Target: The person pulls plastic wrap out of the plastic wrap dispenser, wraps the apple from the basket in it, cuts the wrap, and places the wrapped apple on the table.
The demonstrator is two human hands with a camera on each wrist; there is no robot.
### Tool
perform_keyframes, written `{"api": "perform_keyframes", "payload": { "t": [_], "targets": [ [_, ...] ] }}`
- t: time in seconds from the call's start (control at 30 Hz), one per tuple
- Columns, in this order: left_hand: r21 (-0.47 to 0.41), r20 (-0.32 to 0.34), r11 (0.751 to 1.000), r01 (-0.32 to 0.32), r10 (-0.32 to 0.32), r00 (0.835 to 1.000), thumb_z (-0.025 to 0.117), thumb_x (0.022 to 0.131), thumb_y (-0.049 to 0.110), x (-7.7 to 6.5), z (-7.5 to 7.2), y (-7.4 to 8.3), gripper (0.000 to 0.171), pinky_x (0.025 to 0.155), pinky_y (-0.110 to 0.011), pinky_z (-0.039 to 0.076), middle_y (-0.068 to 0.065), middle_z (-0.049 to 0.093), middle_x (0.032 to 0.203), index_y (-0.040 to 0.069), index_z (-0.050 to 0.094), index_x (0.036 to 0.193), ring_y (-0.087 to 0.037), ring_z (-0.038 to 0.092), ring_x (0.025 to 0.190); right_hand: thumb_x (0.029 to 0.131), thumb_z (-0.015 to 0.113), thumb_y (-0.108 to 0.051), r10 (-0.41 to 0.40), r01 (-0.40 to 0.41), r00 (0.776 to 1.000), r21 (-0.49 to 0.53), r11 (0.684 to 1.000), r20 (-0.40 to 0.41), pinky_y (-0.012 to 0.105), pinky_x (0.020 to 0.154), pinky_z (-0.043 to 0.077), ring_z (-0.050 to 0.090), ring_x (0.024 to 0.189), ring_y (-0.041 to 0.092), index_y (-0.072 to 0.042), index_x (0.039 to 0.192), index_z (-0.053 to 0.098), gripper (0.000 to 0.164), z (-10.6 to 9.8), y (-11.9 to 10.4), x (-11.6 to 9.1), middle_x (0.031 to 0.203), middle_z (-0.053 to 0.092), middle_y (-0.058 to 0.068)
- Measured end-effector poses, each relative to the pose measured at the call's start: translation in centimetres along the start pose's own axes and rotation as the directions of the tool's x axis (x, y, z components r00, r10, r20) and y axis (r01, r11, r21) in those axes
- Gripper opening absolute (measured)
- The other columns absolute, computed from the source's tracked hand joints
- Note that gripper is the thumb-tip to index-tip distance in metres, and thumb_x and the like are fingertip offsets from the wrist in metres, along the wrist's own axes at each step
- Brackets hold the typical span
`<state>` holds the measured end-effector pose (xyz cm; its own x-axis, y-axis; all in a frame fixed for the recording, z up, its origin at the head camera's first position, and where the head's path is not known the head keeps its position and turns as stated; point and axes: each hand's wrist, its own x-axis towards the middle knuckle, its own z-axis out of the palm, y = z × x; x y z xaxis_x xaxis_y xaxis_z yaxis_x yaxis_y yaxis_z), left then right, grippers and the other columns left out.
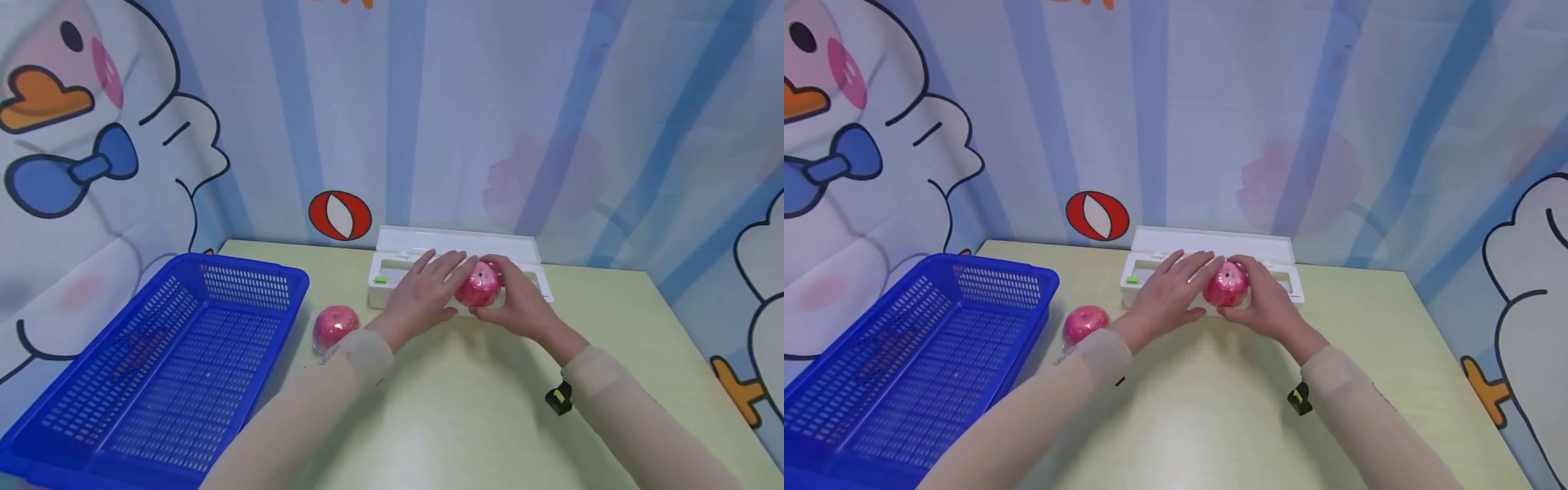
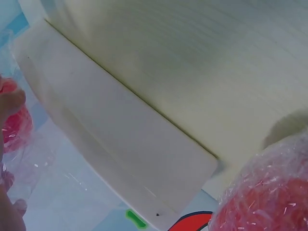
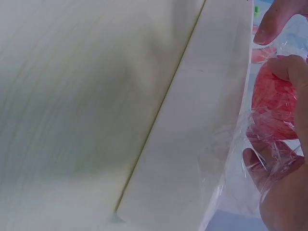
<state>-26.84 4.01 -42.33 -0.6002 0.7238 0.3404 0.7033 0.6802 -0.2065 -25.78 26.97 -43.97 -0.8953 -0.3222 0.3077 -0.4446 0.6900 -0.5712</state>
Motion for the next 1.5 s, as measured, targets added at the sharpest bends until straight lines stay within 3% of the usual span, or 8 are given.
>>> {"api": "perform_keyframes", "payload": {
  "t": [0.17, 0.33, 0.43, 0.57, 0.73, 1.17, 1.5],
  "targets": [
    [0.168, -0.055, 0.986, -0.019, 0.029, 0.998, 0.085, 0.091, 0.043, 0.4, 0.4, 0.3, 0.098, 0.131, -0.048, 0.024, -0.006, 0.04, 0.168, 0.018, 0.029, 0.167, -0.024, 0.035, 0.157, 0.081, 0.094, -0.016, 0.006, -0.007, 0.999, 0.031, 0.999, 0.033, 0.057, 0.1, 0.058, 0.064, 0.125, 0.041, -0.004, 0.153, 0.041, 0.091, -0.7, 0.1, 0.5, 0.147, 0.056, 0.021],
    [0.331, -0.05, 0.943, -0.023, 0.042, 0.998, 0.077, 0.098, 0.042, 0.9, 0.8, 0.5, 0.089, 0.131, -0.05, 0.024, -0.007, 0.039, 0.168, 0.016, 0.029, 0.167, -0.024, 0.036, 0.158, 0.082, 0.093, -0.016, 0.011, -0.013, 0.998, 0.047, 0.999, 0.054, 0.056, 0.097, 0.06, 0.067, 0.118, 0.039, -0.006, 0.153, 0.042, 0.088, -1.3, 0.2, 0.9, 0.142, 0.06, 0.021],
    [0.385, -0.05, 0.923, -0.009, 0.031, 0.998, 0.074, 0.101, 0.038, 1.2, 0.9, 0.5, 0.084, 0.13, -0.051, 0.025, -0.006, 0.041, 0.168, 0.015, 0.029, 0.168, -0.023, 0.038, 0.157, 0.083, 0.092, -0.016, 0.012, -0.016, 0.998, 0.059, 0.998, 0.057, 0.056, 0.096, 0.06, 0.068, 0.114, 0.038, -0.007, 0.153, 0.042, 0.087, -1.5, 0.0, 1.1, 0.14, 0.062, 0.021],
    [0.386, -0.084, 0.923, 0.014, 0.02, 0.996, 0.074, 0.101, 0.034, 1.5, 0.8, 0.4, 0.08, 0.129, -0.051, 0.028, -0.005, 0.046, 0.165, 0.014, 0.033, 0.166, -0.022, 0.042, 0.154, 0.082, 0.091, -0.016, 0.013, -0.016, 0.999, 0.075, 0.997, 0.05, 0.055, 0.095, 0.06, 0.068, 0.111, 0.036, -0.007, 0.153, 0.043, 0.086, -1.7, 0.0, 1.3, 0.137, 0.064, 0.021],
    [0.387, -0.124, 0.922, 0.031, 0.019, 0.992, 0.077, 0.098, 0.04, 1.7, 0.9, 0.1, 0.081, 0.128, -0.05, 0.032, -0.005, 0.049, 0.161, 0.013, 0.038, 0.163, -0.022, 0.045, 0.152, 0.082, 0.091, -0.015, 0.025, -0.03, 0.998, 0.096, 0.995, 0.053, 0.054, 0.096, 0.061, 0.067, 0.111, 0.034, -0.008, 0.154, 0.042, 0.087, -1.9, 0.0, 1.5, 0.136, 0.064, 0.02],
    [0.364, -0.185, 0.931, 0.027, 0.044, 0.982, 0.078, 0.098, 0.038, 2.7, -0.1, -0.5, 0.074, 0.125, -0.049, 0.036, -0.005, 0.056, 0.154, 0.012, 0.045, 0.158, -0.022, 0.05, 0.146, 0.086, 0.089, -0.018, 0.045, -0.052, 0.996, 0.108, 0.993, 0.072, 0.056, 0.096, 0.06, 0.064, 0.117, 0.038, -0.007, 0.157, 0.038, 0.088, -3.2, -0.8, 2.2, 0.141, 0.06, 0.021],
    [0.315, -0.141, 0.948, 0.056, -0.011, 0.99, 0.075, 0.1, 0.041, 3.5, -2.0, -0.9, 0.072, 0.127, -0.049, 0.034, -0.003, 0.056, 0.156, 0.014, 0.044, 0.159, -0.021, 0.049, 0.148, 0.088, 0.088, -0.018, 0.044, -0.052, 0.996, 0.102, 0.993, 0.081, 0.049, 0.091, 0.062, 0.063, 0.115, 0.036, -0.009, 0.158, 0.038, 0.087, -4.5, -1.8, 3.1, 0.139, 0.061, 0.02]
  ]
}}
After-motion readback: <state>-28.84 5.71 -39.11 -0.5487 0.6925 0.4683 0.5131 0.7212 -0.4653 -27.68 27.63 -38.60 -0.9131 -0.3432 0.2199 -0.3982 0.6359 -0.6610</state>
